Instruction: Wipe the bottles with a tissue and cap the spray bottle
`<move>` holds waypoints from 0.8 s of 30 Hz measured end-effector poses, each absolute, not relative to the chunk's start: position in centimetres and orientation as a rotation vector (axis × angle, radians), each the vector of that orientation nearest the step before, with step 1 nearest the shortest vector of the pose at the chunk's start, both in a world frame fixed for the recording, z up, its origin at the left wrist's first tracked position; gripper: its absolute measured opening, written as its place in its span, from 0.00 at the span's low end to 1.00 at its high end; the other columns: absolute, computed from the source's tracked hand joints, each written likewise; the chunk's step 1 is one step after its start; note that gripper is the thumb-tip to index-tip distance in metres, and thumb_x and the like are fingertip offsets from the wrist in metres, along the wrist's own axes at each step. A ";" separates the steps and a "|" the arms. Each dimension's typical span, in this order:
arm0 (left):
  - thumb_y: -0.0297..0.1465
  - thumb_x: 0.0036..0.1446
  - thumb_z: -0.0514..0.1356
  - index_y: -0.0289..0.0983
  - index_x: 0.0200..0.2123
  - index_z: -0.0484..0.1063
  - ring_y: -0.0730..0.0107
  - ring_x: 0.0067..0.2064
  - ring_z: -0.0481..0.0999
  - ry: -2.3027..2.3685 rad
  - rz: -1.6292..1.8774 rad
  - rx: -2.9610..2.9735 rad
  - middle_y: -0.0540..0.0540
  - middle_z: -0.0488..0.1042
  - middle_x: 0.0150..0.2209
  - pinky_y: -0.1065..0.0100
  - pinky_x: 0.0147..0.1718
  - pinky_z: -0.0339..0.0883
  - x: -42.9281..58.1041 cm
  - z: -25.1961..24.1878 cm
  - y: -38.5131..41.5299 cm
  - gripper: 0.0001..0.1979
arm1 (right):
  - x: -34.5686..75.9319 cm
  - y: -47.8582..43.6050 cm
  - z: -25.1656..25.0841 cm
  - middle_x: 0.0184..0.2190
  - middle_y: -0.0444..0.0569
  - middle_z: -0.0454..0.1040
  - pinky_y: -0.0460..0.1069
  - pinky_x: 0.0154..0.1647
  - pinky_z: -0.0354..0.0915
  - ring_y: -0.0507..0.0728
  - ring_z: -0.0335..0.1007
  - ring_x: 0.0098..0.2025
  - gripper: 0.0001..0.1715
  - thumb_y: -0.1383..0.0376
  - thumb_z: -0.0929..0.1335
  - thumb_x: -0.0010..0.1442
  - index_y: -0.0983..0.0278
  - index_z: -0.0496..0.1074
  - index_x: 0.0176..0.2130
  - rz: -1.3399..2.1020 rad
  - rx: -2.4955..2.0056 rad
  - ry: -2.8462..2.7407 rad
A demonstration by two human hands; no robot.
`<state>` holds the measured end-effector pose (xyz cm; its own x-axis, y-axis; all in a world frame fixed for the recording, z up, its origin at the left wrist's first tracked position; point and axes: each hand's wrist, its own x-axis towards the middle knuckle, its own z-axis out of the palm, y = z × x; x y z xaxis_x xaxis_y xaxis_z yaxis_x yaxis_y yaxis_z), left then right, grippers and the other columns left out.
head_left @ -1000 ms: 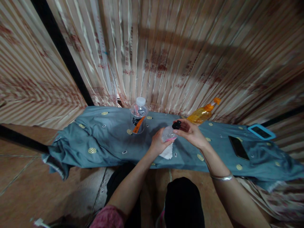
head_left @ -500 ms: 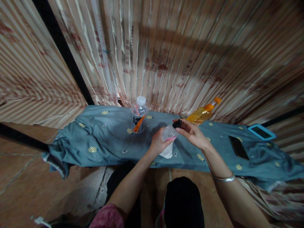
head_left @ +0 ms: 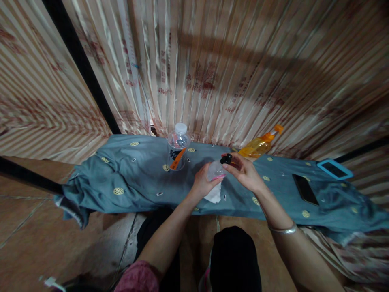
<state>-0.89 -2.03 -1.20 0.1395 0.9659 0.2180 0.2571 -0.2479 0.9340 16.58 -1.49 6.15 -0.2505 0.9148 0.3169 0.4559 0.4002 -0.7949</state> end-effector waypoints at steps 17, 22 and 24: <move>0.31 0.50 0.75 0.40 0.54 0.72 0.55 0.53 0.82 1.204 1.169 1.642 0.45 0.82 0.52 0.57 0.55 0.75 -1.0 -0.9 -2.1 0.29 | 15.9 -1.6 6.1 0.49 0.51 0.77 0.61 0.56 0.72 0.58 0.76 0.50 0.22 0.51 0.71 0.68 0.64 0.74 0.51 0.650 -1.255 -1.819; 0.30 0.49 0.75 0.41 0.54 0.73 0.55 0.53 0.82 1.206 1.169 1.639 0.46 0.82 0.51 0.58 0.54 0.75 -1.0 -1.0 -2.2 0.28 | 15.4 -2.0 6.3 0.55 0.53 0.75 0.63 0.59 0.70 0.60 0.75 0.54 0.26 0.50 0.71 0.67 0.63 0.72 0.58 0.606 -1.265 -1.813; 0.29 0.49 0.75 0.41 0.54 0.73 0.55 0.53 0.82 1.214 1.166 1.639 0.46 0.82 0.52 0.57 0.55 0.74 -0.9 -0.9 -2.2 0.29 | 15.3 -2.0 6.4 0.53 0.52 0.76 0.62 0.57 0.71 0.59 0.75 0.53 0.25 0.50 0.70 0.68 0.63 0.73 0.57 0.627 -1.263 -1.839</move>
